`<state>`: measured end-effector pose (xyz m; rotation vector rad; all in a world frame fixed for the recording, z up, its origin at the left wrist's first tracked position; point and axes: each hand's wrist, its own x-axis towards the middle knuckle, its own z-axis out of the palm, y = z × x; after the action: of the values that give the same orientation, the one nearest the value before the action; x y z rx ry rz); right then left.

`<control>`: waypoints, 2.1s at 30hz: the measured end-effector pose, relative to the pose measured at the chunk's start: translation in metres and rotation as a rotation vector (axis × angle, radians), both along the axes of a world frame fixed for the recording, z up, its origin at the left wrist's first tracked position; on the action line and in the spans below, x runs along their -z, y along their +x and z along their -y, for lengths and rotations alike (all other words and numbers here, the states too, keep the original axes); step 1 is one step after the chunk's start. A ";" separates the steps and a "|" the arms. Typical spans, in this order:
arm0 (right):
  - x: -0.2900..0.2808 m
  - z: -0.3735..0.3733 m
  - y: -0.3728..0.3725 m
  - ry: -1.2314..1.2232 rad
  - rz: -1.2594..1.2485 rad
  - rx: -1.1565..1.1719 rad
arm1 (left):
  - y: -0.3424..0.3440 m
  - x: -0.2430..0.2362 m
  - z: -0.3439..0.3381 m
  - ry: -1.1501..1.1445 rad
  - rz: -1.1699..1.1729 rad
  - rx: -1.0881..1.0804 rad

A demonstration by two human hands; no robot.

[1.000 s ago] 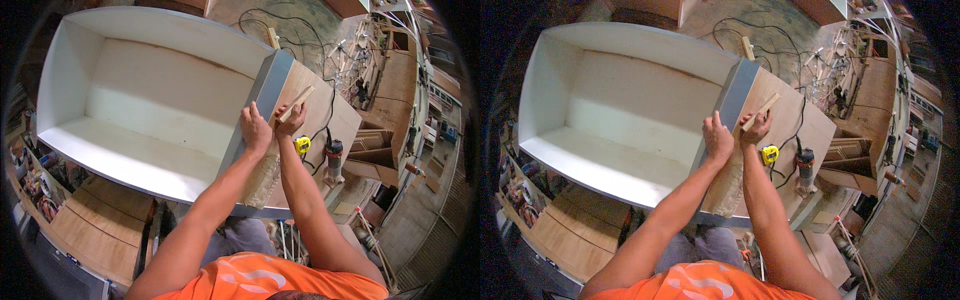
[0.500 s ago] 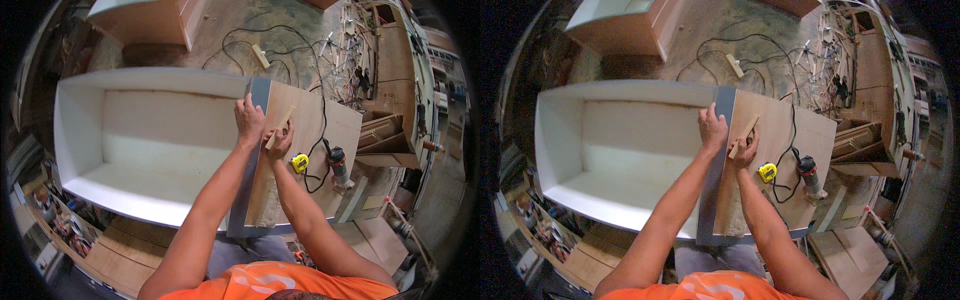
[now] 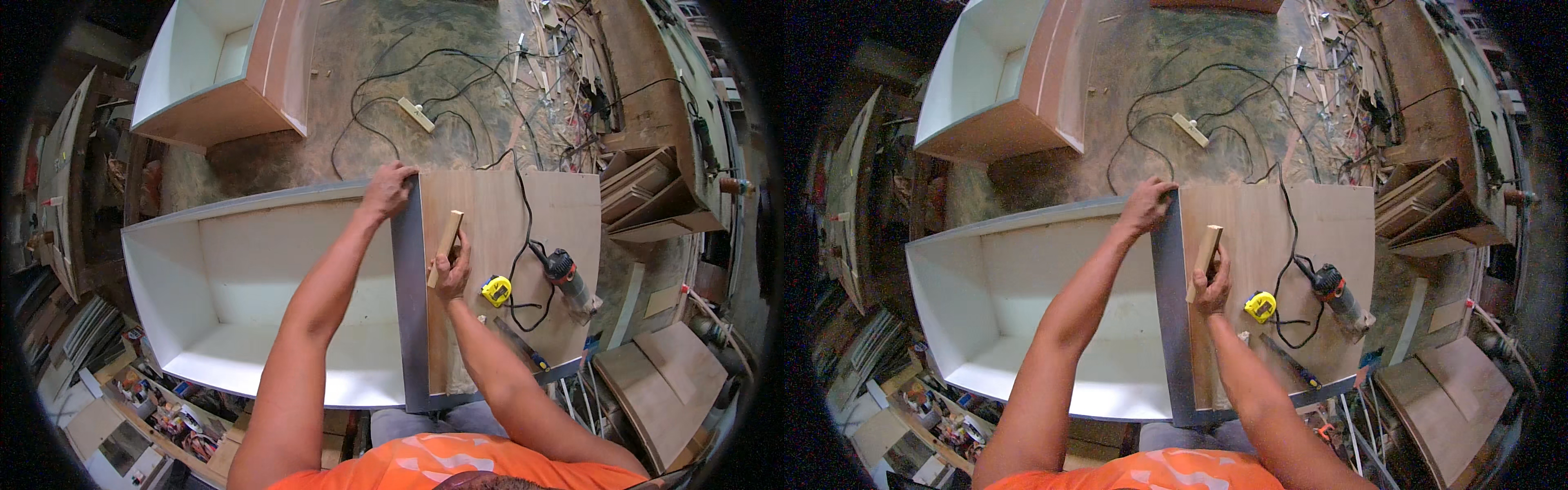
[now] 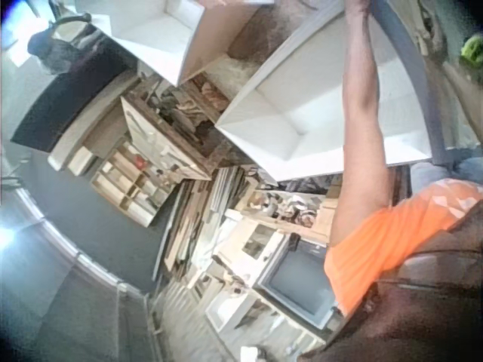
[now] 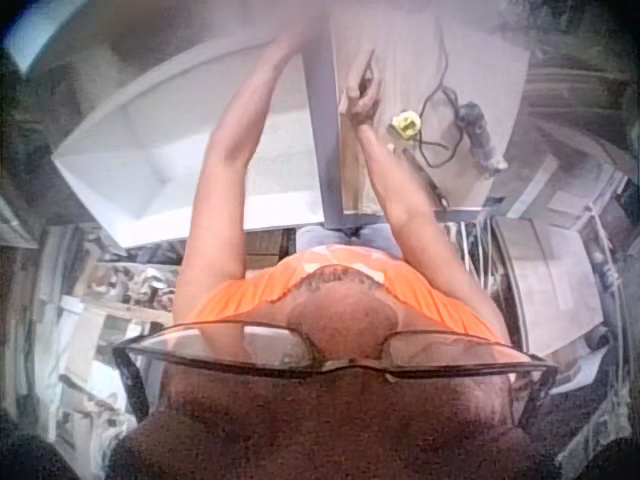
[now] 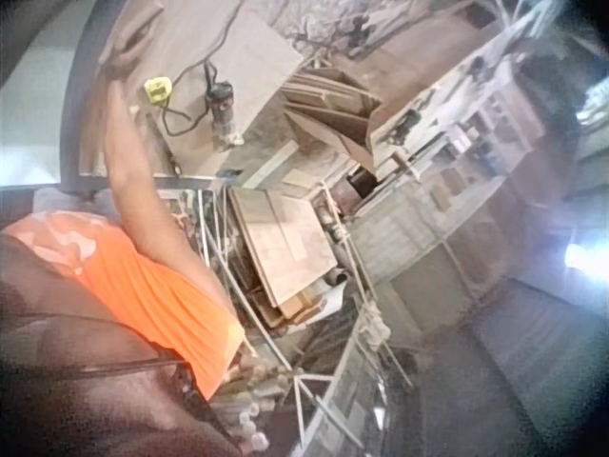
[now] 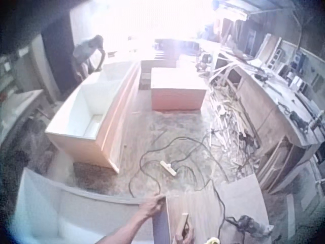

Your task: The person uses a power sander on the edges of a white cabinet, then switches to a hand file and sanding block to smooth the edges. They wipe the surface with a cloth and apply a liquid from a bottle to the edges.

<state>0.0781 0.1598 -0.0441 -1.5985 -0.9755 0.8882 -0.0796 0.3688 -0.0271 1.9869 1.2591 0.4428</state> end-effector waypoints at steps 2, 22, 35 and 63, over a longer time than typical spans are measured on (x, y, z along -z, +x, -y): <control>-0.010 0.000 0.001 -0.060 -0.046 0.012 | -0.024 0.006 -0.013 -0.166 0.160 -0.151; -0.088 -0.261 0.073 -0.448 0.118 -0.946 | -0.118 0.009 -0.050 -0.351 -0.452 -0.759; -0.040 -0.312 0.011 -0.666 0.453 -1.529 | -0.121 0.011 -0.047 -0.270 -0.431 -0.778; -0.076 -0.335 -0.073 -0.995 0.898 -1.572 | -0.121 0.016 -0.047 -0.303 -0.484 -0.783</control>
<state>0.0049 0.4949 0.0322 -1.8438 -2.9544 1.9209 -0.2009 0.4163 -0.0435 1.3191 2.2630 0.1052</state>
